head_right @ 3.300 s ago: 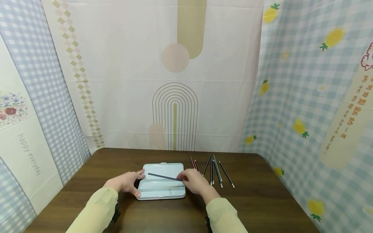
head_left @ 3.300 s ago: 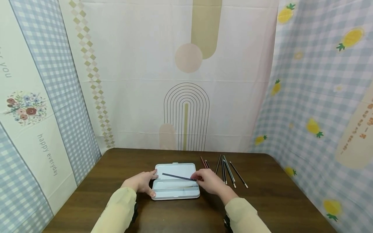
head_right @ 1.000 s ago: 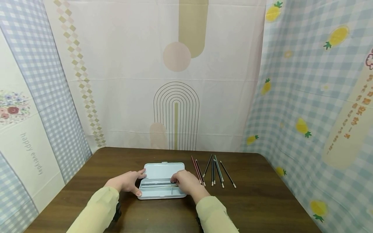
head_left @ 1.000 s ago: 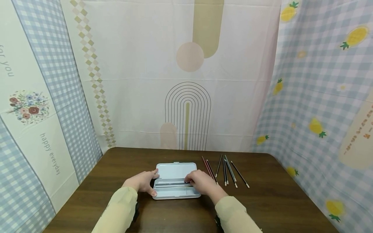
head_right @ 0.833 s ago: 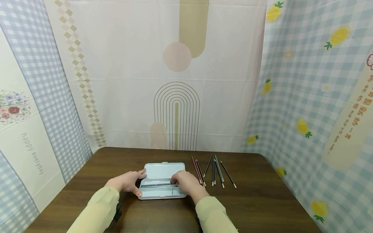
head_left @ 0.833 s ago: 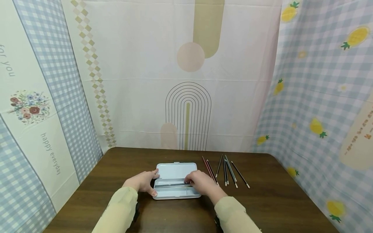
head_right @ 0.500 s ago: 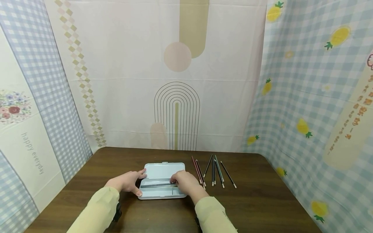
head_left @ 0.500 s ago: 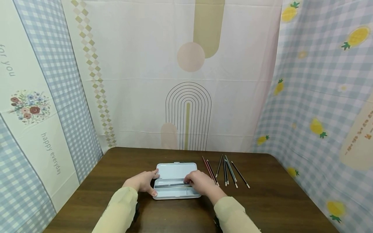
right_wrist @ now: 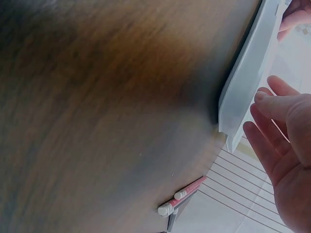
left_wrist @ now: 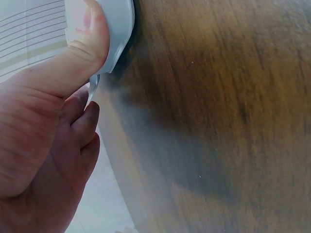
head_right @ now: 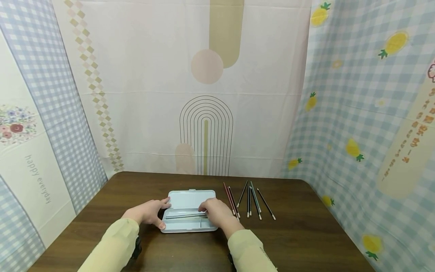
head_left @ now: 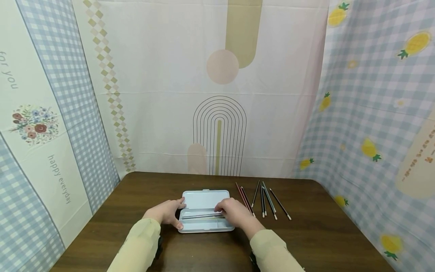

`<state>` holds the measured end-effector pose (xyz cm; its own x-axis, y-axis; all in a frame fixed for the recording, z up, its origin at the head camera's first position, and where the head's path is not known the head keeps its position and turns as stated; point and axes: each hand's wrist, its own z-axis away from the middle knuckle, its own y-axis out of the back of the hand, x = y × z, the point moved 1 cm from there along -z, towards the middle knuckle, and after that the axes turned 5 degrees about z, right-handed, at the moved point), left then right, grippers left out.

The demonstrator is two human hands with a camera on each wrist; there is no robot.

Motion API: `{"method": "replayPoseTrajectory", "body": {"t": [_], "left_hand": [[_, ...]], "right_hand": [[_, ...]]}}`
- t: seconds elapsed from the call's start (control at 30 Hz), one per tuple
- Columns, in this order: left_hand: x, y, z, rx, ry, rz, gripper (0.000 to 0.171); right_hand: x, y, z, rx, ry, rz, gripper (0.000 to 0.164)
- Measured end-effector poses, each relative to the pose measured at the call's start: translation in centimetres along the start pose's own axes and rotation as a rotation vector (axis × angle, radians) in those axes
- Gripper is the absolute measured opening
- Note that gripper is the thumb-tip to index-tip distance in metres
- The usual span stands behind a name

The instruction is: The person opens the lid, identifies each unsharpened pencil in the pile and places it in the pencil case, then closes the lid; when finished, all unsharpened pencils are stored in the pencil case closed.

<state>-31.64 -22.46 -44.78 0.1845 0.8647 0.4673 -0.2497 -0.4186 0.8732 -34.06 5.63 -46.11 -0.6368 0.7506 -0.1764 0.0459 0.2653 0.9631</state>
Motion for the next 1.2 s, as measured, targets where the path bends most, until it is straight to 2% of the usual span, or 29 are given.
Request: {"method": "replayPoseTrajectory", "body": {"t": [0.5,1.2], "left_hand": [[-0.23,-0.23,-0.20,-0.005,0.001,0.010,0.087],[0.11,0.02,0.09,-0.001,0.006,0.010,0.087]], "right_hand": [[0.30,-0.04,0.11,0.023,0.033,0.002,0.020],[0.77,0.19,0.14,0.029,0.023,-0.021,0.021]]}}
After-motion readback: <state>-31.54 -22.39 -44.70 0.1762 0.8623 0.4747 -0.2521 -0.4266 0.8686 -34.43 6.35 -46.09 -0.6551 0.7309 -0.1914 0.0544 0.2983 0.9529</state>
